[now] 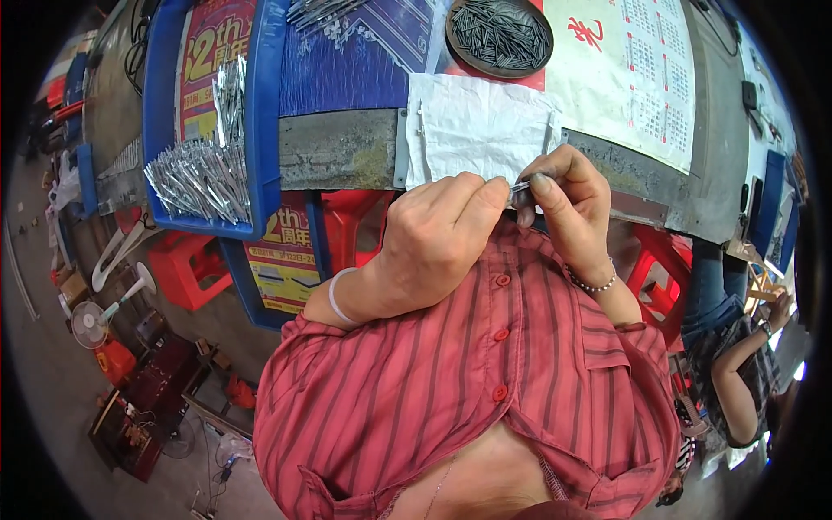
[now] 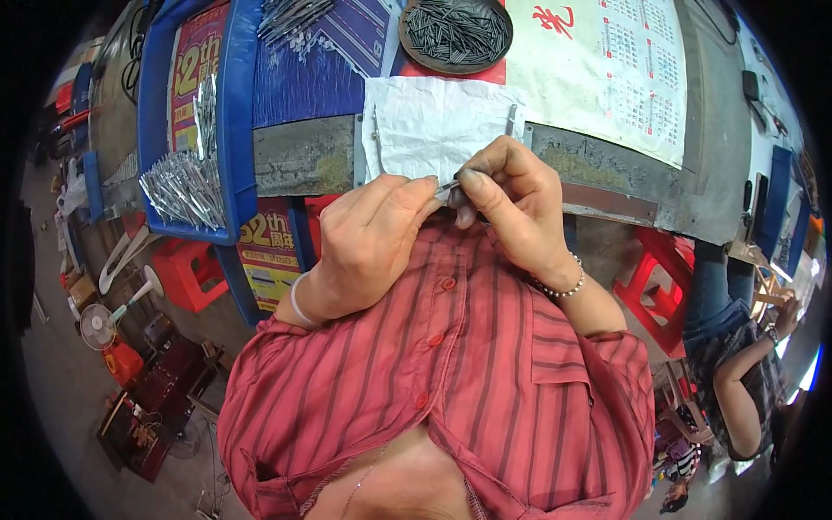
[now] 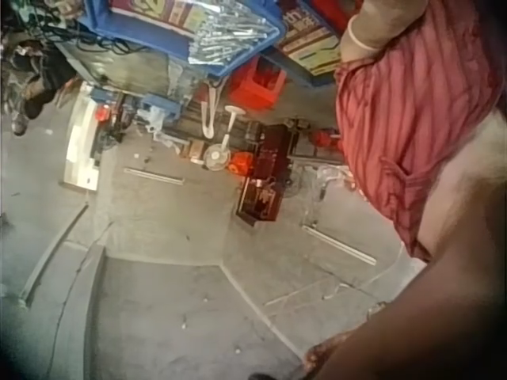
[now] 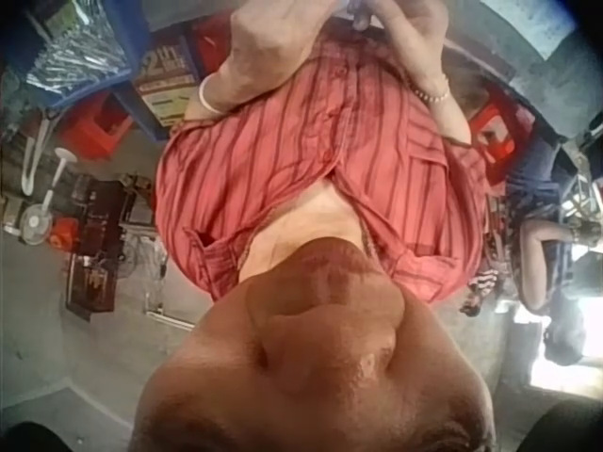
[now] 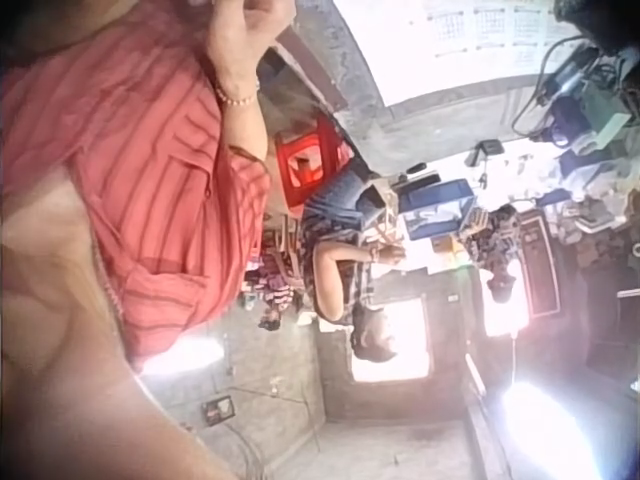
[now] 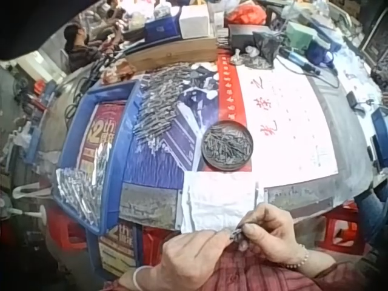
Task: Manually inserting small metal pins into a circular component at a manufacturing workbench.
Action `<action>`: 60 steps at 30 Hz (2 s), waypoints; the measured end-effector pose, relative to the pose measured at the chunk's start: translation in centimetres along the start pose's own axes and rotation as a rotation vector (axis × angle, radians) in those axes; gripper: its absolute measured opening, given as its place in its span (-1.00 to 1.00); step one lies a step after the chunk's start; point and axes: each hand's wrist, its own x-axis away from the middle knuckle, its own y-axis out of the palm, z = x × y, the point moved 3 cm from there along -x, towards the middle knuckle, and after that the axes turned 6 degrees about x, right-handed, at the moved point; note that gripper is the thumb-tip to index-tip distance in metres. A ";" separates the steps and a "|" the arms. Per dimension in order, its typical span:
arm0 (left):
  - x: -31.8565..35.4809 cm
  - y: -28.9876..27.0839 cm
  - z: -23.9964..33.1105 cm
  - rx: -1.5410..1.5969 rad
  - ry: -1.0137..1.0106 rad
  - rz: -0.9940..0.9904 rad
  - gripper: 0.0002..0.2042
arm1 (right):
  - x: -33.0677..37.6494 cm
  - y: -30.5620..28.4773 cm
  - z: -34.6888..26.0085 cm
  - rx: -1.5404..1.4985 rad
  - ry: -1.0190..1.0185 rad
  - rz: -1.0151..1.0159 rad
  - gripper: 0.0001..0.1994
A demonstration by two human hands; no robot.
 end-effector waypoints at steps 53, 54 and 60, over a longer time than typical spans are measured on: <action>1.7 -19.6 -10.1 -0.099 -0.567 0.378 -0.87 | -3.1 1.1 -0.2 0.401 0.029 -0.159 -0.94; 1.9 -21.4 -10.6 -0.099 -0.597 0.376 -0.85 | -3.1 1.4 -0.2 0.442 0.023 -0.181 -0.94; 1.0 -26.7 -22.4 -0.202 -0.699 0.126 -0.79 | -2.4 3.2 0.0 0.607 -0.027 -0.231 -0.93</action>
